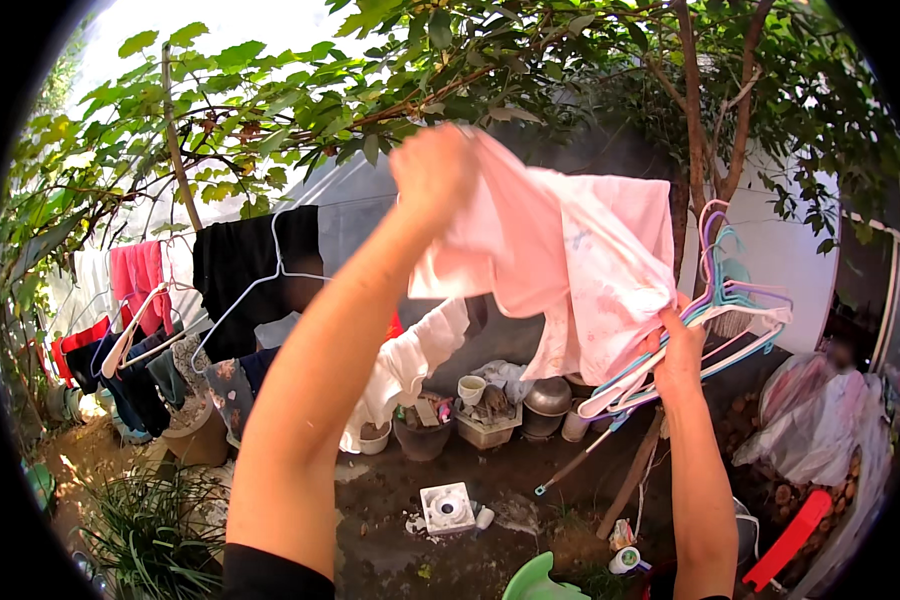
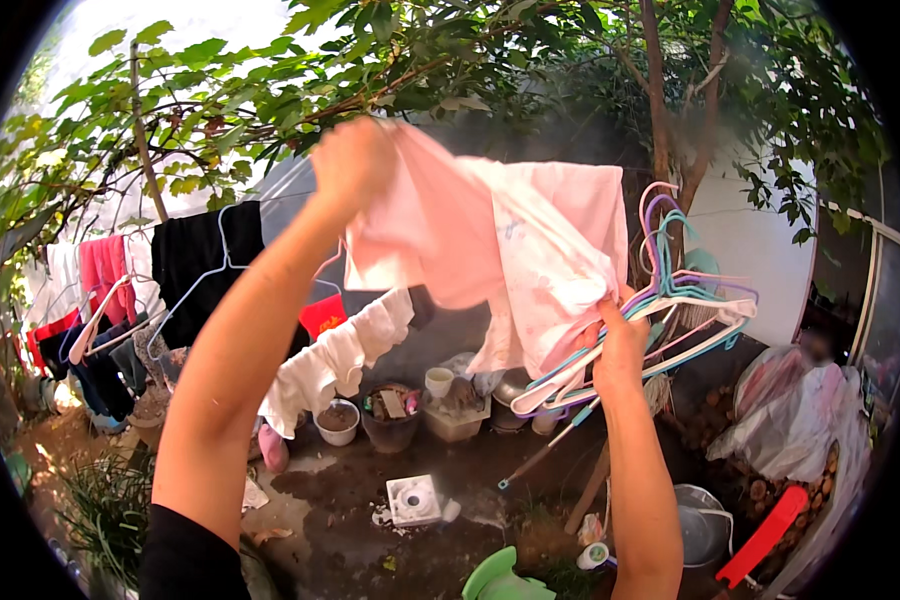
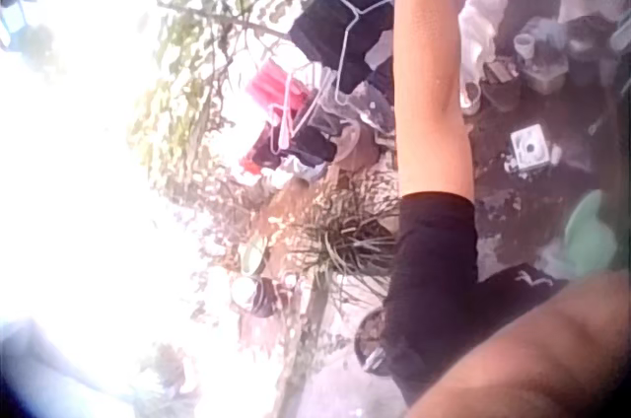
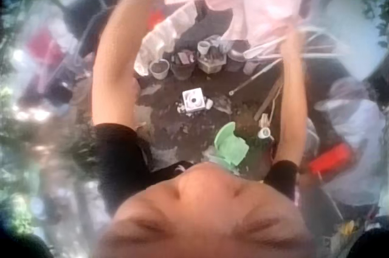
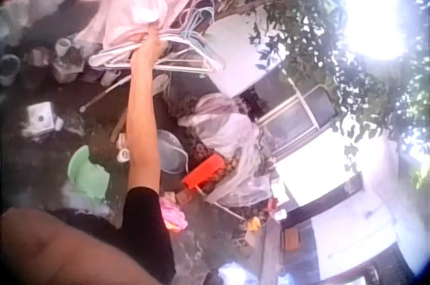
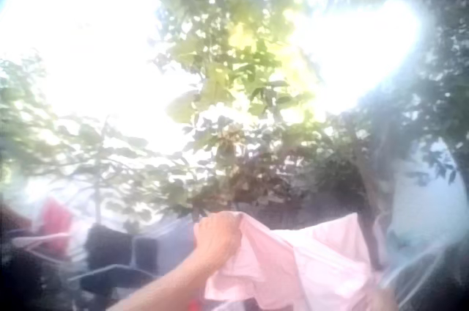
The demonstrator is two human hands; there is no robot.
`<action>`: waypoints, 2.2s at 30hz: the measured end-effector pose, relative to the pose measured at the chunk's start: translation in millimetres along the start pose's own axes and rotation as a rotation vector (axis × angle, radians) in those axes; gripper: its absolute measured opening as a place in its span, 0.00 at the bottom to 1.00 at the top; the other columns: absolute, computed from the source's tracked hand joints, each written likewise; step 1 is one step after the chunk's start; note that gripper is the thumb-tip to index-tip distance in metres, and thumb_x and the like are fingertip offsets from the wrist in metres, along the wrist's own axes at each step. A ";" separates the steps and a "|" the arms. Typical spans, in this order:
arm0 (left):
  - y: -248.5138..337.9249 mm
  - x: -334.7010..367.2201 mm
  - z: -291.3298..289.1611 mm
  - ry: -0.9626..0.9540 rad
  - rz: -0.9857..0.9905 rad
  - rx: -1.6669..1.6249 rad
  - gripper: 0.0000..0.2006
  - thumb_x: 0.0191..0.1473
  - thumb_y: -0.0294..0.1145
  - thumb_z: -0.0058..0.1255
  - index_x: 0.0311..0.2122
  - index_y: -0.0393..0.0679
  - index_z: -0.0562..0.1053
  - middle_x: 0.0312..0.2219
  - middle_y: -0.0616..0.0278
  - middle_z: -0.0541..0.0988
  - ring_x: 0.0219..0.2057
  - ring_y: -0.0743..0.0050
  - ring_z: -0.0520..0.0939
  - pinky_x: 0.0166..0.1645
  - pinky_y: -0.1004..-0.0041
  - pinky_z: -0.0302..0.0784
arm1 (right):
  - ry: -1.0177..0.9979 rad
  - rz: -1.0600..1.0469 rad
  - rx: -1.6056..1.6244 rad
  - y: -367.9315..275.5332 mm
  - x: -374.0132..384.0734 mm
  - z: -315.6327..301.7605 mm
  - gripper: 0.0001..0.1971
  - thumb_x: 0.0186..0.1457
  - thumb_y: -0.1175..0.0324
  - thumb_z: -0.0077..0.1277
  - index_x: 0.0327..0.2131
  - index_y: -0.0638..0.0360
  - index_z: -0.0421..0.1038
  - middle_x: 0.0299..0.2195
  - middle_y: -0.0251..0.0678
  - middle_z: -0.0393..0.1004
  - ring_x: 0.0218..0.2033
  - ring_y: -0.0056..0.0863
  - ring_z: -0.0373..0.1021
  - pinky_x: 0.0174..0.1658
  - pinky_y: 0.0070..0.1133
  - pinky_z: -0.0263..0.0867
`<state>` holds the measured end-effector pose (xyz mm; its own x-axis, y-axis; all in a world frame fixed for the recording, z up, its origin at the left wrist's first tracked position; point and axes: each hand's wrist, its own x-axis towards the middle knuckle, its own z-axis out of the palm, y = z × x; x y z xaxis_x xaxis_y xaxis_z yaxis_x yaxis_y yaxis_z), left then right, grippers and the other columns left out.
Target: The person removes items of clothing from a line and a chair, then takes a black garment from a red bucket and puts it onto a plastic hanger.
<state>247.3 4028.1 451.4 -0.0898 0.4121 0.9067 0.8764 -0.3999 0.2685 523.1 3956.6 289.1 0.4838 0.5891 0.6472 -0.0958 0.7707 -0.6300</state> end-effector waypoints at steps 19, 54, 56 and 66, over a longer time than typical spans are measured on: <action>13.2 -146.1 15.8 -0.299 0.000 -0.877 0.23 0.45 0.33 0.49 0.44 0.33 0.56 0.39 0.33 0.68 0.46 0.41 0.70 0.47 0.59 0.65 | -0.016 0.189 0.191 19.1 -60.2 -8.6 0.12 0.57 0.59 0.34 0.33 0.54 0.66 0.22 0.25 0.67 0.12 0.11 0.58 0.11 0.10 0.50; 58.9 -136.9 80.9 -0.916 -0.533 -1.765 0.23 0.54 0.44 0.45 0.45 0.31 0.65 0.35 0.55 0.74 0.33 0.68 0.77 0.37 0.70 0.74 | -0.025 0.136 -0.385 39.2 -176.5 -107.3 0.12 0.58 0.64 0.40 0.40 0.62 0.63 0.35 0.36 0.67 0.34 0.22 0.66 0.38 0.20 0.63; 82.7 -160.6 76.3 -0.999 -0.550 -1.760 0.18 0.56 0.40 0.43 0.41 0.32 0.69 0.33 0.57 0.76 0.32 0.72 0.77 0.37 0.72 0.74 | -0.001 0.152 -0.385 38.1 -184.4 -115.5 0.12 0.58 0.64 0.40 0.40 0.62 0.63 0.35 0.35 0.67 0.34 0.22 0.66 0.38 0.20 0.63; 43.1 -360.3 47.6 -1.521 0.521 -0.738 0.23 0.56 0.44 0.31 0.34 0.35 0.74 0.32 0.51 0.78 0.37 0.58 0.77 0.42 0.63 0.71 | -0.062 0.071 -0.347 23.7 -183.2 -70.4 0.11 0.58 0.64 0.39 0.39 0.62 0.63 0.34 0.35 0.67 0.34 0.22 0.65 0.38 0.20 0.63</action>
<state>340.0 3901.3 120.9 0.9577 0.2869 -0.0227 0.2526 -0.8003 0.5438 493.5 3849.9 125.4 0.4315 0.6600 0.6150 0.1790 0.6056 -0.7754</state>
